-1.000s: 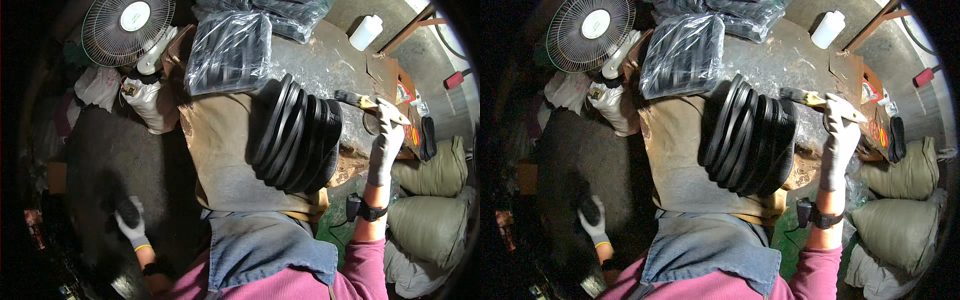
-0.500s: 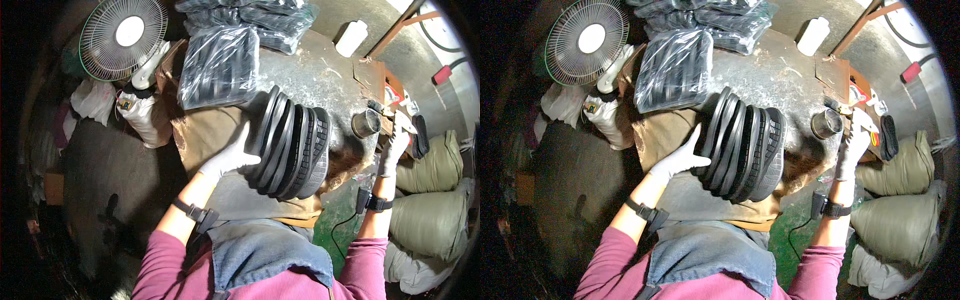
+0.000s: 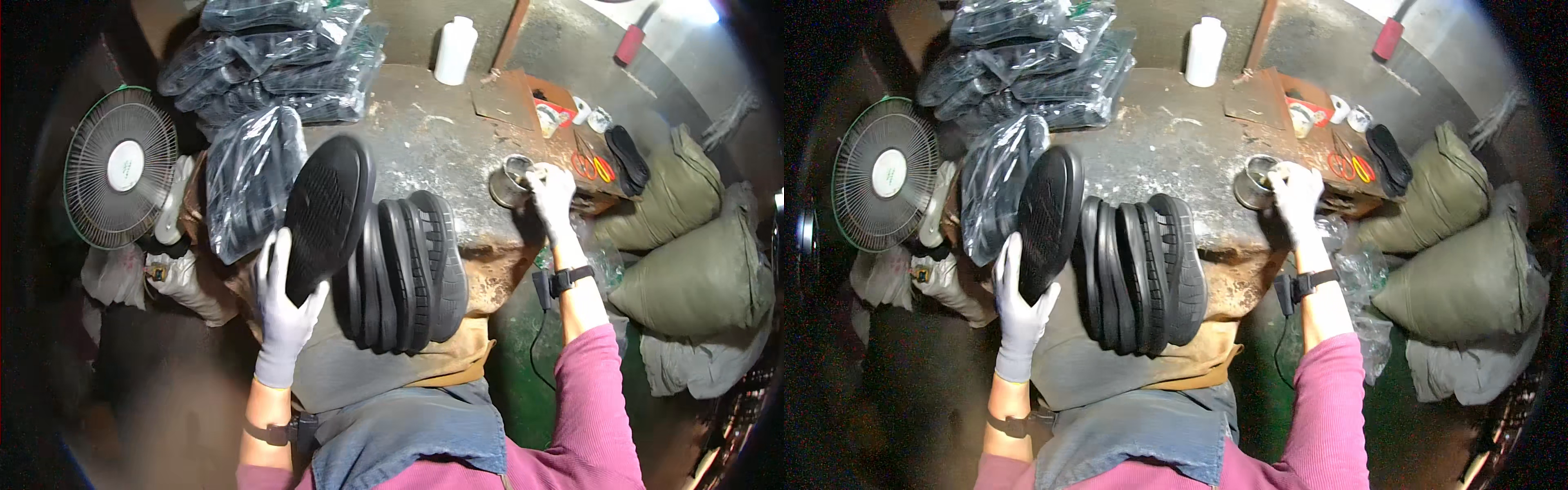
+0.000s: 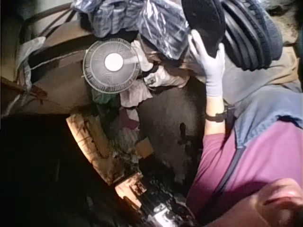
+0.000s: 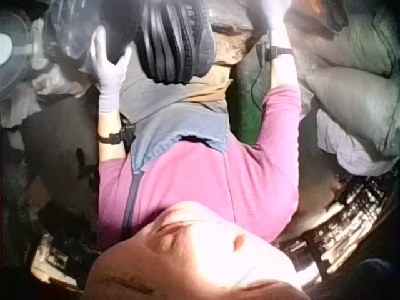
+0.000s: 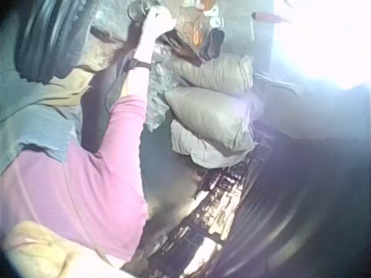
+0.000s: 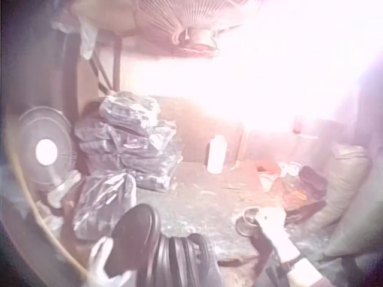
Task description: The person applies liquid to the soles of black shoes using a brush, handling them one at a time from a stack. They periodically dip the brush into a small metal container to coat the bottom and sides of each sole before setting it down.
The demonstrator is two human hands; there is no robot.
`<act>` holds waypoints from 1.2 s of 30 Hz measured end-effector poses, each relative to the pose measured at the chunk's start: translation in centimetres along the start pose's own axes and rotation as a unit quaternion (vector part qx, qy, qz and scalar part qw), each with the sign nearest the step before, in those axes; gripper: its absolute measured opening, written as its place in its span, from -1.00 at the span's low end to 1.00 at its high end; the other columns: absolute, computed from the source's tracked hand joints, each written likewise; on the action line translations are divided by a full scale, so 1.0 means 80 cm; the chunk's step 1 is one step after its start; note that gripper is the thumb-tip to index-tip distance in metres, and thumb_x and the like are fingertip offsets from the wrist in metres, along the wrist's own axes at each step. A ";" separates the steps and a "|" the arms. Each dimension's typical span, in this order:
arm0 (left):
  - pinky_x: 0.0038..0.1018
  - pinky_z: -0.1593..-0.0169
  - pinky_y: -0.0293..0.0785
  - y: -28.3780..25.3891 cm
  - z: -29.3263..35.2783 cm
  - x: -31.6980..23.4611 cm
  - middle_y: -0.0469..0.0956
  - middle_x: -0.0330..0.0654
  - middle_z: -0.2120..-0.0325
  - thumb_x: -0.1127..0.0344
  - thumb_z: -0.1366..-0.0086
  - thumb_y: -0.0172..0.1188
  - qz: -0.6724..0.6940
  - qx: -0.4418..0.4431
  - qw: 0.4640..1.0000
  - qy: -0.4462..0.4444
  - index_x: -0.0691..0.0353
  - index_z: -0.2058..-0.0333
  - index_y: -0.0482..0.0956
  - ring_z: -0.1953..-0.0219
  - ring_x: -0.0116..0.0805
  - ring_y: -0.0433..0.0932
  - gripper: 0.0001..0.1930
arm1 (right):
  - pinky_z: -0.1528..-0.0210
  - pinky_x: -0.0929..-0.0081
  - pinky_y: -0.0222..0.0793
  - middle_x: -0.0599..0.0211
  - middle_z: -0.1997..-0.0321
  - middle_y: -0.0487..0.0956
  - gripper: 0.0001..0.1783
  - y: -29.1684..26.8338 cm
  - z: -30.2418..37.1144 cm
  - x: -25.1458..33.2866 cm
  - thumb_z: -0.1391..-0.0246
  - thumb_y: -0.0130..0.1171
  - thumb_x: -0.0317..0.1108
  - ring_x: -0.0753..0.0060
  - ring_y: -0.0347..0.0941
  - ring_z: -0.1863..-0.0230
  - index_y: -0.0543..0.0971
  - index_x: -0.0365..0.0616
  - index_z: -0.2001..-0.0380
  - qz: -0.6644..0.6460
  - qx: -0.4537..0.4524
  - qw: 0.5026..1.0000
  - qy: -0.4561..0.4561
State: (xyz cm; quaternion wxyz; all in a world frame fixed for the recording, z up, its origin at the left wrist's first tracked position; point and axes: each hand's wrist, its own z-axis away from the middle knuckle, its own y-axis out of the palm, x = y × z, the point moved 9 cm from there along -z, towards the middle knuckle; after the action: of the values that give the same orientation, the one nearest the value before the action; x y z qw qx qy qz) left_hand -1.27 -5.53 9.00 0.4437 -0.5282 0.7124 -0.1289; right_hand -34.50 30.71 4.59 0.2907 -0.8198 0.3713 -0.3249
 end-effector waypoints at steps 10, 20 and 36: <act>-0.01 -0.13 0.51 0.110 -0.017 -0.019 0.42 0.37 -0.07 -0.19 -0.41 -0.09 0.855 0.124 0.385 -0.324 0.42 -0.25 0.26 -0.02 0.25 0.54 -0.26 | 0.07 0.46 0.43 0.30 0.20 0.63 -0.80 -0.028 0.035 -0.007 -0.18 0.08 -0.44 0.43 0.52 0.22 0.61 -0.34 0.23 -0.664 -0.105 0.648 0.358; 0.15 -0.07 0.50 0.180 0.028 -0.063 0.44 0.22 -0.12 -0.26 -0.45 -0.28 0.838 0.220 0.341 -0.363 0.30 -0.30 0.23 -0.05 0.29 0.51 -0.25 | -0.08 0.46 0.40 0.30 0.16 0.62 -0.74 -0.004 0.009 0.147 -0.23 0.14 -0.32 0.45 0.53 0.09 0.57 -0.26 0.12 -0.644 -0.065 0.734 0.208; 0.00 -0.19 0.41 0.178 0.028 -0.065 0.46 0.10 -0.12 -0.16 -0.47 -0.25 0.886 0.228 0.209 -0.346 0.25 -0.28 0.27 -0.10 0.07 0.49 -0.35 | 0.11 0.58 0.37 0.41 0.26 0.59 -0.92 -0.009 0.101 0.288 -0.07 0.20 -0.53 0.59 0.47 0.24 0.61 -0.23 0.32 -0.545 0.143 0.811 0.156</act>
State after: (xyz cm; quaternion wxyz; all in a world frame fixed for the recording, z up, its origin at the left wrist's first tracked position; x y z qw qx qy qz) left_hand -8.42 5.45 1.00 0.5741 0.5772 0.4335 0.3863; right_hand -16.36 14.65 7.41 0.1184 -0.7754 -0.1467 -0.6027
